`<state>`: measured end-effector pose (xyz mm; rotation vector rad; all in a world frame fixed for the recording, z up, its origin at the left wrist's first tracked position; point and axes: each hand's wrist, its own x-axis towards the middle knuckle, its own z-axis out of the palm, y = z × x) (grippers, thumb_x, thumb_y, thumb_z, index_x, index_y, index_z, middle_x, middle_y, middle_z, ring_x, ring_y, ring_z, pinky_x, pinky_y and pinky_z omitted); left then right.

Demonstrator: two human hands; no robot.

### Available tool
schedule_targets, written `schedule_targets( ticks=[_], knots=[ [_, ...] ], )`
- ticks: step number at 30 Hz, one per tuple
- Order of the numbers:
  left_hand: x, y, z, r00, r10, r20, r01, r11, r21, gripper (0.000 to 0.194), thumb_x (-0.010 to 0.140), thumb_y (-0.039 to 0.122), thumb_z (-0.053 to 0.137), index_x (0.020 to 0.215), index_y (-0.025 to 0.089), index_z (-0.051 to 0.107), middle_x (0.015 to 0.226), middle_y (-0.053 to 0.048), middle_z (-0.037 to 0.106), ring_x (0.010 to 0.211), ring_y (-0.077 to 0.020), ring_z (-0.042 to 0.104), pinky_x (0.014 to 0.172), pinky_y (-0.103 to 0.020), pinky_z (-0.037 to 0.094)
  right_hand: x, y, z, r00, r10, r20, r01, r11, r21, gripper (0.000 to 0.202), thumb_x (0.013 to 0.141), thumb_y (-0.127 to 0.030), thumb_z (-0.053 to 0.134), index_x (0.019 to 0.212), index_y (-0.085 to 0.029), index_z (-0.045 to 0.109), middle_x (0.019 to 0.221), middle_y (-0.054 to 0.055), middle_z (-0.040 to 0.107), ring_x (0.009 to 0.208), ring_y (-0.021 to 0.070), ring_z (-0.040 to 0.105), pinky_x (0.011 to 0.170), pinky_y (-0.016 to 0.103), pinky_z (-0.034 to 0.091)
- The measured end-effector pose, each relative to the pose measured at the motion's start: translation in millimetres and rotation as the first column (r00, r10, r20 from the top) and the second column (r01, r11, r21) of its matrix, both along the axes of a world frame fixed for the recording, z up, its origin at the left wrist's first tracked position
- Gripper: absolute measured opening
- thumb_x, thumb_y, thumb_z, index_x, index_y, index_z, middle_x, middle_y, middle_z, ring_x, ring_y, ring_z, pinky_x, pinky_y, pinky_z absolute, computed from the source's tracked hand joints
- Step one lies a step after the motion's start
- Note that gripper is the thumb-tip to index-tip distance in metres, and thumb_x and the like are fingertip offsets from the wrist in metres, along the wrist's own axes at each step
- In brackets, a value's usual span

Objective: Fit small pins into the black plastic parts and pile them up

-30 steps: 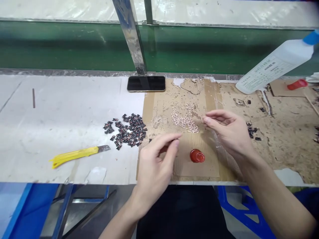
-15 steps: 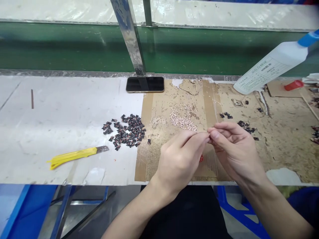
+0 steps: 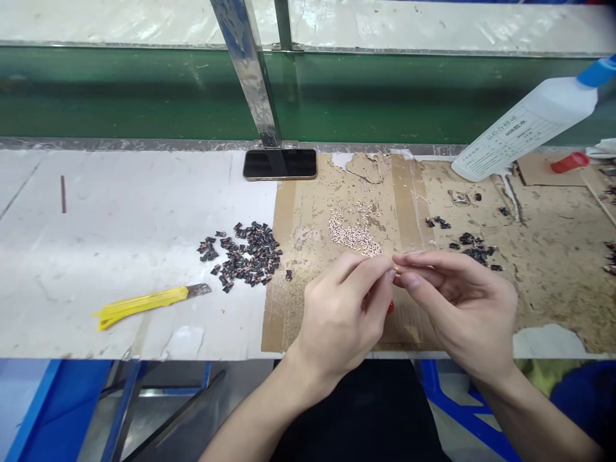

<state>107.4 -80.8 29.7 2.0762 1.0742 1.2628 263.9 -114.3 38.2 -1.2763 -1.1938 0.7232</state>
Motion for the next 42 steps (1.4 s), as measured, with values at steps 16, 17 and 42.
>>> schedule_targets(
  ticks=[16, 17, 42],
  knots=[
    [-20, -11, 6.2, 0.976, -0.137, 0.170, 0.194, 0.901, -0.388, 0.012, 0.092, 0.007, 0.080, 0.101, 0.015, 0.081, 0.094, 0.000, 0.083, 0.077, -0.0088, 0.075, 0.074, -0.015, 0.059, 23, -14, 1.1, 0.938, 0.341, 0.056, -0.323, 0.923, -0.211, 0.010, 0.099, -0.016, 0.070, 0.095, -0.026, 0.071, 0.098, 0.001, 0.074, 0.089, 0.0130, 0.074, 0.079, 0.020, 0.063],
    [-21, -13, 5.1, 0.976, -0.114, 0.187, 0.184, 0.891, -0.415, 0.013, 0.090, 0.007, 0.082, 0.099, 0.016, 0.082, 0.093, 0.001, 0.084, 0.075, -0.0080, 0.076, 0.073, -0.013, 0.059, 26, -18, -0.3, 0.938, 0.337, 0.077, -0.314, 0.925, -0.213, 0.011, 0.100, -0.016, 0.069, 0.096, -0.026, 0.070, 0.099, 0.001, 0.073, 0.090, 0.0127, 0.074, 0.079, 0.020, 0.062],
    [-45, -25, -12.9, 0.962, 0.174, 0.209, 0.008, 0.749, -0.663, 0.021, 0.091, 0.006, 0.073, 0.095, 0.023, 0.085, 0.096, 0.005, 0.081, 0.084, -0.0051, 0.075, 0.078, -0.008, 0.059, 34, -33, -16.8, 0.541, 0.297, 0.787, -0.267, 0.948, -0.174, 0.015, 0.093, -0.006, 0.071, 0.101, -0.017, 0.066, 0.122, 0.014, 0.074, 0.113, 0.0251, 0.070, 0.100, 0.040, 0.055]
  ],
)
